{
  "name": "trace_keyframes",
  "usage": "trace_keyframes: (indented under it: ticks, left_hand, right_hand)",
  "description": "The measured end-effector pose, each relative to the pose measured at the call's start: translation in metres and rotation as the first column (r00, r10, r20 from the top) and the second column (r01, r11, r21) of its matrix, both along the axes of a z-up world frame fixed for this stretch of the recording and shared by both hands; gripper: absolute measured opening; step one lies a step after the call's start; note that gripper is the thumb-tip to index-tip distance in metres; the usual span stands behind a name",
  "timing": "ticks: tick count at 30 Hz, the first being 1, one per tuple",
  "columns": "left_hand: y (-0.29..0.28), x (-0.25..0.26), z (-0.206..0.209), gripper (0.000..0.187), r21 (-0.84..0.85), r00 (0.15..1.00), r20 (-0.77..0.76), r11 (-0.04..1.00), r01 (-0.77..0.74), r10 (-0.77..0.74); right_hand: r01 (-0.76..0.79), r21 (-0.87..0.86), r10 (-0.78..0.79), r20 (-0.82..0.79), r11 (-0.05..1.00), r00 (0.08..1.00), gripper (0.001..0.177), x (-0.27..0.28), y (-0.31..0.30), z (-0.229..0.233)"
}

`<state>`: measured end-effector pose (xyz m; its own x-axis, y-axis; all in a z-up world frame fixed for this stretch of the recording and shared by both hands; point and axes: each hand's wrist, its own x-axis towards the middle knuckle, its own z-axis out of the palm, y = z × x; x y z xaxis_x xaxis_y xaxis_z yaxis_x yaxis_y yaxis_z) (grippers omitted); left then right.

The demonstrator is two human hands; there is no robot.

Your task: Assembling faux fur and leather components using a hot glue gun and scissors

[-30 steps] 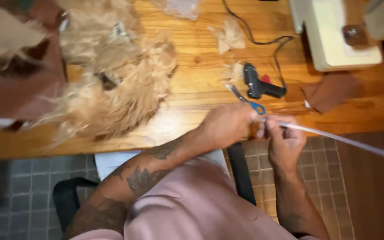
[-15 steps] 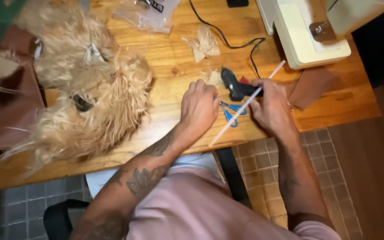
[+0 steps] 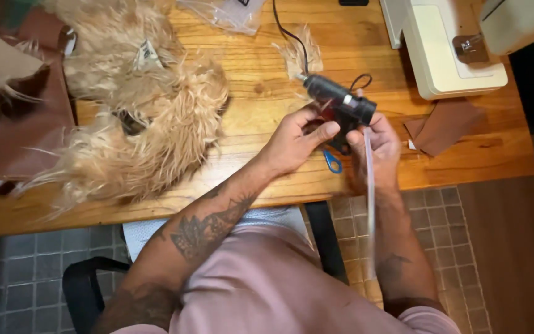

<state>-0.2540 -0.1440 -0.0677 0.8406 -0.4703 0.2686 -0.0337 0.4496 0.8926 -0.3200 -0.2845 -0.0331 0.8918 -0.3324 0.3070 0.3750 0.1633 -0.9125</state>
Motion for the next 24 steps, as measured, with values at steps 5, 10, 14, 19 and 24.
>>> trace_keyframes:
  ticks: [5,10,14,19,24]
  left_hand:
    - [0.014,-0.002,0.011,0.022,-0.138,1.0,-0.021,0.99,-0.023,0.02]
    - [0.025,0.01,0.004,0.03,-0.305,0.992,-0.106,0.952,0.037,-0.072]
    - [0.035,0.002,0.015,0.034,-0.459,0.965,-0.172,0.883,0.097,-0.196]
    - [0.031,0.009,0.003,0.036,-0.539,0.938,-0.194,0.83,0.143,-0.287]
    - [0.033,0.001,0.02,0.033,-0.535,0.958,-0.158,0.837,0.12,-0.238]
  right_hand:
    - [0.056,-0.067,-0.055,0.024,0.996,0.998,0.034,0.001,0.021,-0.02]
    - [0.241,-0.419,-0.208,0.124,0.875,0.97,0.078,-0.011,0.034,0.031]
    - [0.183,-0.295,-0.129,0.193,0.938,0.973,0.047,-0.023,0.03,0.048]
    - [0.229,-0.367,-0.169,0.189,0.901,0.967,0.029,-0.045,0.051,0.078]
    - [0.288,-0.44,-0.197,0.241,0.85,0.95,0.021,-0.043,0.057,0.084]
